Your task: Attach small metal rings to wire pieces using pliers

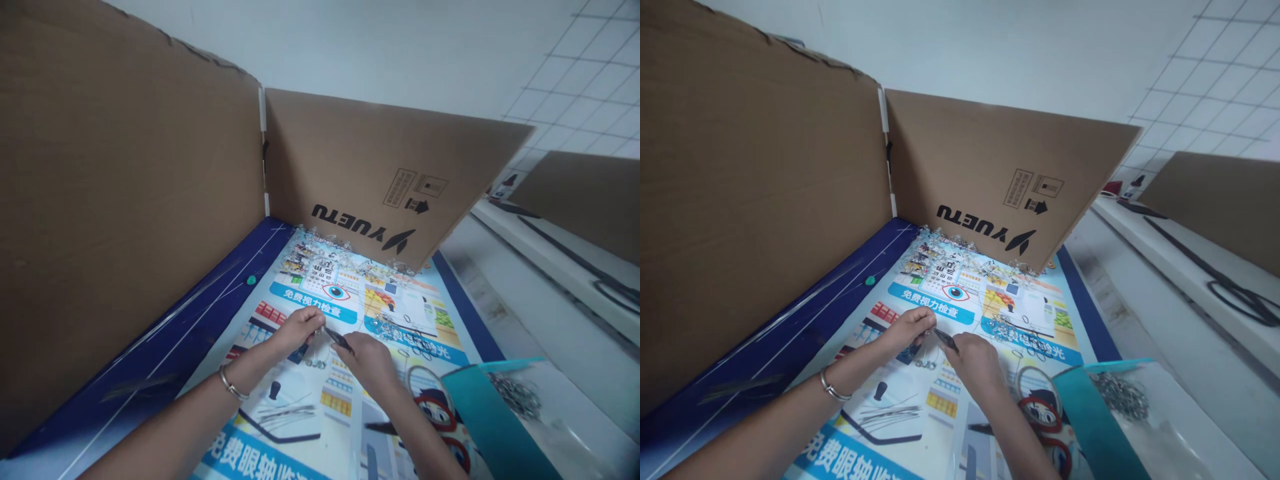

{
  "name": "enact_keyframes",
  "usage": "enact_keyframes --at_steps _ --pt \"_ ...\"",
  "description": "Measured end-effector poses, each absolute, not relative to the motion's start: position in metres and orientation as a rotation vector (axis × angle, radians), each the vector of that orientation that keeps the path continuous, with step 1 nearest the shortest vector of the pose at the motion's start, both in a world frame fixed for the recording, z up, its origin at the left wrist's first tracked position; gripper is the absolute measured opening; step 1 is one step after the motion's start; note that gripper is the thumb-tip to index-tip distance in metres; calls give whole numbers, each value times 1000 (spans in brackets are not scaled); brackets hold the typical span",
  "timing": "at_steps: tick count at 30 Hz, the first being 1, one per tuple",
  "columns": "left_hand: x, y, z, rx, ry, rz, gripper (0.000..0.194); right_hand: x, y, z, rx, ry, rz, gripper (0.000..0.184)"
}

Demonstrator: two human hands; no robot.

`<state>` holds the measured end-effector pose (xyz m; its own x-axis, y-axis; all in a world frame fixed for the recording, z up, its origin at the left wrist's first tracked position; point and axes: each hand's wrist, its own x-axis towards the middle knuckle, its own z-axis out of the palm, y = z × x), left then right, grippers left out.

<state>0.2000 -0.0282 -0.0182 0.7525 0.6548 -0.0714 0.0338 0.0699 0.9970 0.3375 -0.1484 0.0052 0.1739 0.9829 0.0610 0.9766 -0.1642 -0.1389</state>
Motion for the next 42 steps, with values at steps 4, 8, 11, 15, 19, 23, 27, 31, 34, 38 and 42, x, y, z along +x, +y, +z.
enact_keyframes --at_steps 4,8,11,15,19,23,27,31,34,38,42 --pt "200 -28 -18 1447 595 503 29 337 -149 6 -2236 -1913 126 33" --pt "201 -28 -18 1447 571 466 30 339 -149 7 -2205 -1829 199 34" --pt "199 -27 -17 1401 520 441 32 341 -148 6 -2174 -1789 285 36" --pt "195 -27 -15 1342 456 390 31 344 -148 4 -2136 -1738 372 38" --pt "192 -25 -17 1314 404 362 29 344 -149 5 -2102 -1712 407 38" --pt "191 -22 -20 1315 371 356 26 344 -149 8 -2108 -1705 416 37" --pt "191 -21 -22 1311 338 356 25 344 -149 8 -2121 -1709 411 37" --pt "191 -22 -20 1294 338 389 22 346 -149 8 -2144 -1699 389 37" --pt "191 -22 -17 1289 377 406 21 347 -151 11 -2191 -1657 325 36" --pt "192 -23 -15 1305 410 403 21 344 -154 18 -2221 -1795 143 33" --pt "193 -24 -17 1351 406 408 22 338 -155 22 -2321 -1970 -57 26"
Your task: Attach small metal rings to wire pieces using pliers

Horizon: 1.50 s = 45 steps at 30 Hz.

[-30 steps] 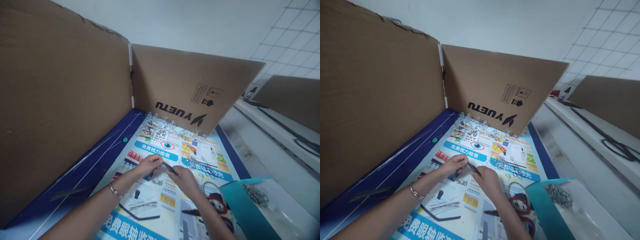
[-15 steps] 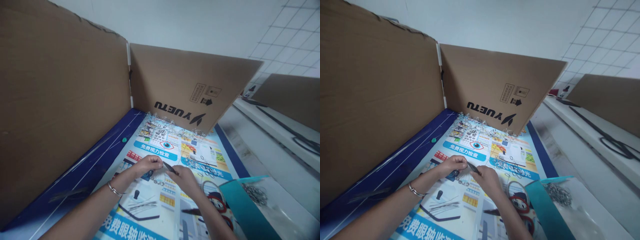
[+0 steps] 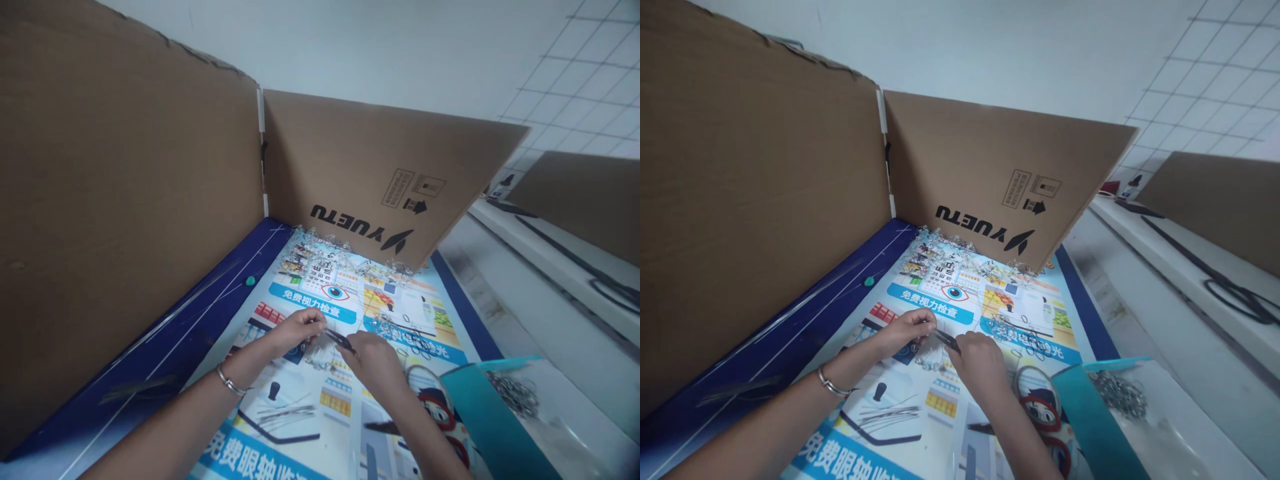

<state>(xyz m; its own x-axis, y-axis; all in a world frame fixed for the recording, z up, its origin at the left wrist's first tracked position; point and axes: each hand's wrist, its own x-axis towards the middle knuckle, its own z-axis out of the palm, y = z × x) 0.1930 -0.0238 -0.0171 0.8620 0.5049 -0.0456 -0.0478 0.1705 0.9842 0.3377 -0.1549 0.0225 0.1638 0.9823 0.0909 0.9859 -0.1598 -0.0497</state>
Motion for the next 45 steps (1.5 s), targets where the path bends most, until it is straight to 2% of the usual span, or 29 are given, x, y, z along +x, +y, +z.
enact_keyframes --at_steps 22,45 --pt "196 -24 -21 1553 416 482 19 324 -161 34 -2539 -1973 -40 27" --pt "195 -28 -12 1594 399 546 15 320 -164 40 -2537 -1992 -88 25"
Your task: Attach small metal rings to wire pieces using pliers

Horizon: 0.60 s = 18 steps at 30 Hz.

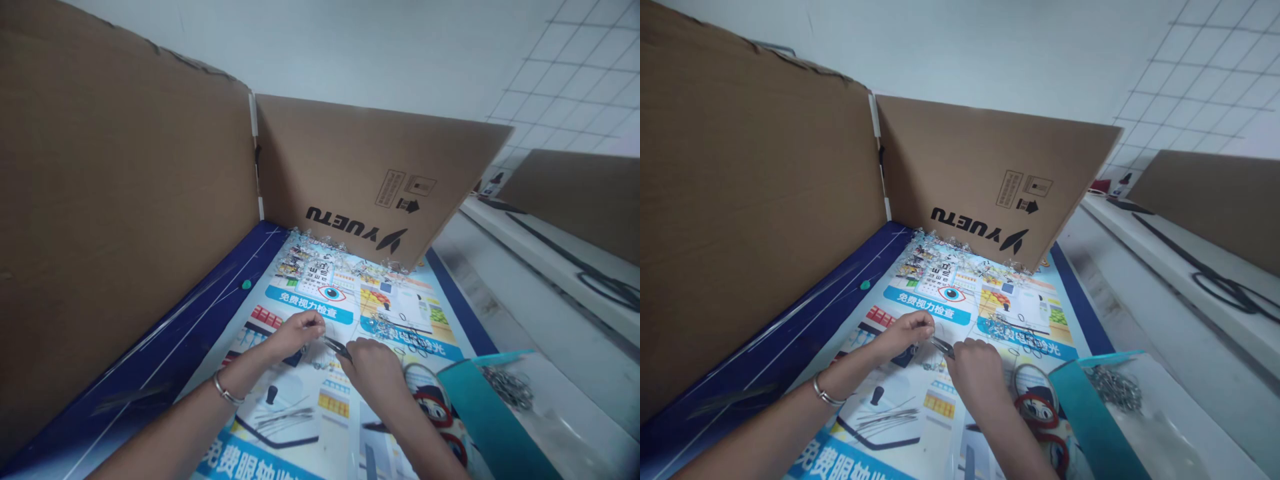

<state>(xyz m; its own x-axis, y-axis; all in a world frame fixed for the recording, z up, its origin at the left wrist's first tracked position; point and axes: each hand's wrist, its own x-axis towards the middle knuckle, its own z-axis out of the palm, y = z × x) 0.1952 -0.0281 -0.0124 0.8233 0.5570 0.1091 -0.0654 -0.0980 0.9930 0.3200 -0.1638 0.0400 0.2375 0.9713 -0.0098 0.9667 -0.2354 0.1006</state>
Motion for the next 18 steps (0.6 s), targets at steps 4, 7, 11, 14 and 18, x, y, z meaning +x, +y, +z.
enact_keyframes --at_steps 4,7,11,14,18 --pt "195 -29 -12 1625 419 541 13 320 -163 41 2411 1876 92 25" --pt "196 -30 -11 1655 420 567 9 319 -163 41 2408 1881 73 25" --pt "196 -30 -9 1659 416 592 12 319 -164 41 2408 1885 67 25" --pt "195 -30 -8 1690 408 597 10 319 -164 41 2415 1877 61 25" --pt "194 -29 -7 1725 396 600 8 319 -164 41 2412 1885 42 23"
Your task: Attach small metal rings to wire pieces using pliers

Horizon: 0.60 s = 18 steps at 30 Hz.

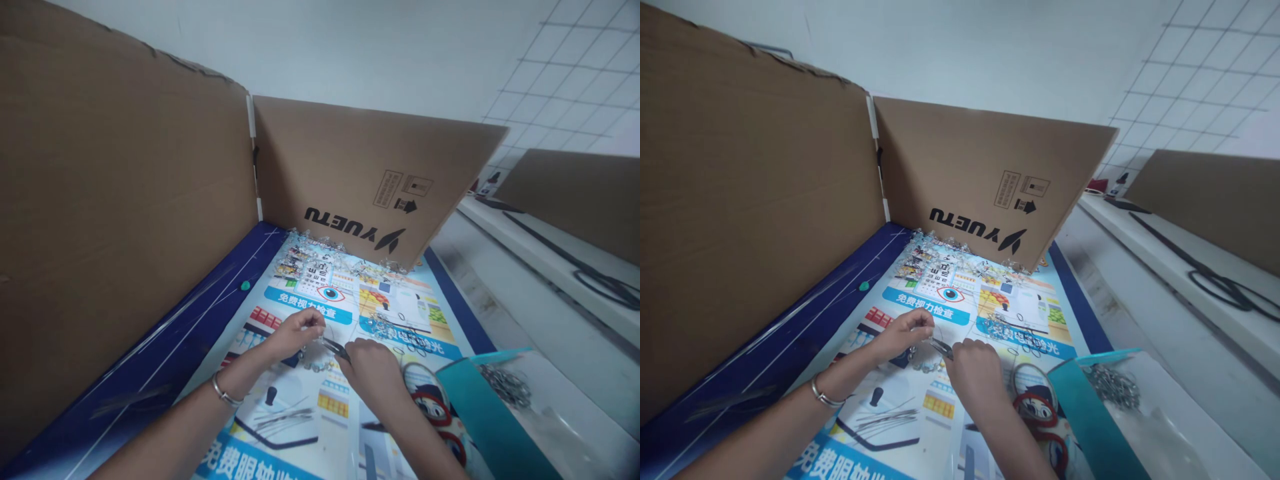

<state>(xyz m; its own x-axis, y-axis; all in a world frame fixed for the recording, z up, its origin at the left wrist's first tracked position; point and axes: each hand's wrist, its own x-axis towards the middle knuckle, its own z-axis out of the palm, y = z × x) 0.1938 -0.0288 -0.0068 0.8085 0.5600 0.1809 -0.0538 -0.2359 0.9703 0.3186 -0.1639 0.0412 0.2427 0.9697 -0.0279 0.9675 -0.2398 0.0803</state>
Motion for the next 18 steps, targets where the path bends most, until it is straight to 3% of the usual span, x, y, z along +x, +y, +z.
enact_keyframes --at_steps 18 --pt "192 -31 -1 1695 339 555 11 320 -164 37 2427 1899 58 25"
